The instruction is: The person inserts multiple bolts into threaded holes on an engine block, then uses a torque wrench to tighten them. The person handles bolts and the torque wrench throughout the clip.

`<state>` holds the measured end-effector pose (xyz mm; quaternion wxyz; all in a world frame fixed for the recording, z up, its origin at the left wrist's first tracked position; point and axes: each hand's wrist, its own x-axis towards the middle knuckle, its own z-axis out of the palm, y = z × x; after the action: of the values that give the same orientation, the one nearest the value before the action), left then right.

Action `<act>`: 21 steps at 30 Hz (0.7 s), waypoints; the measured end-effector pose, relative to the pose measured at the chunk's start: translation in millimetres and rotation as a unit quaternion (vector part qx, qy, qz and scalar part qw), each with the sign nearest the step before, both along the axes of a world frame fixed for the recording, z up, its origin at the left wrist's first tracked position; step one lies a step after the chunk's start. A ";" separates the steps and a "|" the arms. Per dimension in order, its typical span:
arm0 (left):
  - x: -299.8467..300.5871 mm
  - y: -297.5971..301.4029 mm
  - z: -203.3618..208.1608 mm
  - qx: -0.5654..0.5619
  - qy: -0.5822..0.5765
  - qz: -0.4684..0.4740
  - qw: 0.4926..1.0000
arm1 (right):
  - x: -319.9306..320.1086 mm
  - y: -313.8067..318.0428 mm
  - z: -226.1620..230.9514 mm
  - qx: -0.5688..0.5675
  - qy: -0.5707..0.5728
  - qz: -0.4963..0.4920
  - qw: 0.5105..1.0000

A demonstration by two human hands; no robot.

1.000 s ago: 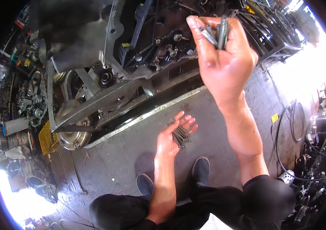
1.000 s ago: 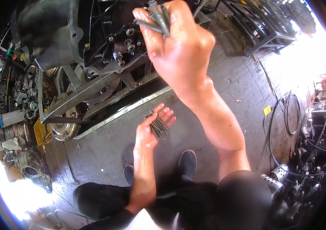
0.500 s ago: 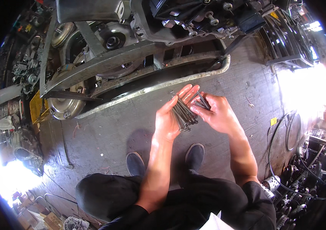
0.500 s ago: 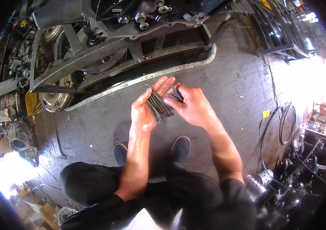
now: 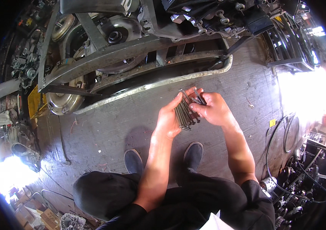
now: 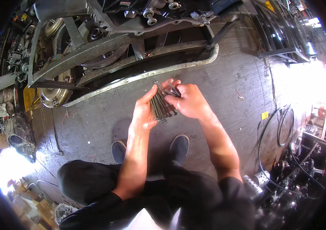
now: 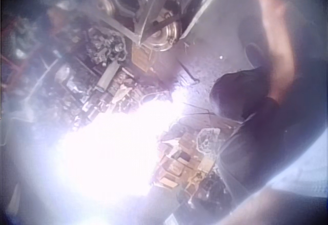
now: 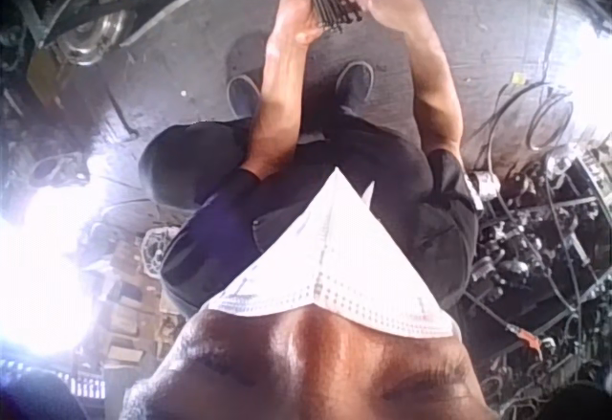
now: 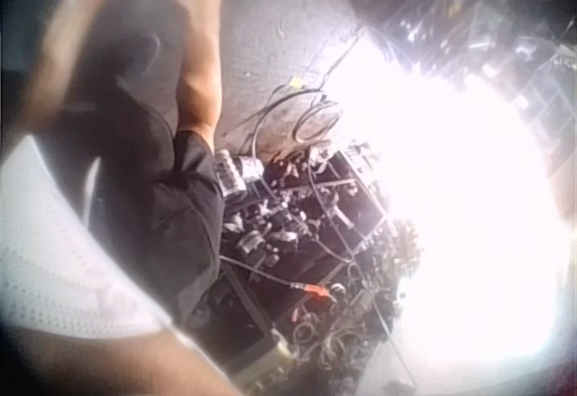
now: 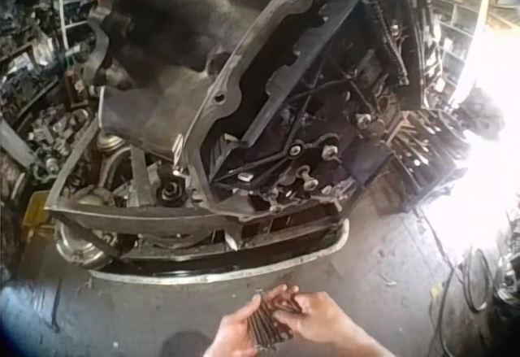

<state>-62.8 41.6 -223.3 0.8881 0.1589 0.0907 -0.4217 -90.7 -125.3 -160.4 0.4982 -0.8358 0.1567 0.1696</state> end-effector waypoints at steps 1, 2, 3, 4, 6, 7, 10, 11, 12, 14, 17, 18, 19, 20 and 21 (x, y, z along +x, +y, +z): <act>0.0 -0.3 0.2 -0.001 -0.010 0.004 1.000 | -0.2 -1.0 0.5 0.016 -0.010 -0.019 1.000; -0.5 -0.4 0.4 0.008 -0.018 0.006 1.000 | -0.7 -1.3 1.3 0.032 -0.019 -0.038 0.999; -1.2 -0.6 0.6 0.017 -0.025 0.007 1.000 | -1.6 -1.9 2.4 0.039 -0.021 -0.044 0.998; -1.4 -0.7 0.7 0.022 -0.025 0.005 0.999 | -2.5 -2.5 3.5 0.047 -0.022 -0.050 0.997; -0.6 -1.1 0.4 0.033 -0.027 0.001 0.999 | -3.5 -3.7 4.4 0.074 -0.041 -0.062 0.994; -0.4 -1.1 0.2 0.046 -0.024 -0.002 0.999 | -3.9 -4.1 4.0 0.041 -0.040 -0.055 0.997; 1.1 -1.5 -0.3 0.060 -0.010 -0.002 0.998 | -4.4 -5.2 -0.4 -0.017 -0.046 -0.015 0.999; 2.4 -2.4 -0.5 0.047 -0.003 0.005 0.999 | -4.6 -5.6 -2.3 -0.037 -0.025 0.007 0.999; 2.9 -2.7 -0.3 0.049 0.014 0.009 0.999 | -5.0 -5.5 -4.2 -0.070 0.004 0.020 0.997; 3.1 -2.0 0.6 0.002 0.005 0.016 1.000 | -6.0 -3.9 -7.7 -0.047 -0.021 0.050 0.997; 3.3 -0.9 0.7 -0.019 0.020 0.021 0.999 | -6.3 -3.4 -8.7 -0.036 -0.016 0.061 0.997; 3.7 -0.4 0.3 -0.031 0.022 0.022 0.999 | -6.0 -3.8 -8.1 -0.023 -0.024 0.064 0.997; 4.3 0.4 -0.5 -0.020 0.022 0.023 0.999 | -5.3 -4.7 -7.1 0.003 -0.002 0.036 0.999; 4.9 1.1 -1.5 -0.019 0.017 0.024 0.999 | -4.4 -6.1 -5.9 0.038 0.006 0.012 0.999; 5.1 1.5 -2.5 -0.011 0.015 0.026 0.999 | -3.6 -7.3 -4.8 0.073 0.016 -0.016 0.997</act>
<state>-57.6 43.1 -225.8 0.8989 0.1403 0.1032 -0.4020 -94.3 -132.6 -165.2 0.5578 -0.7917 0.1652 0.1863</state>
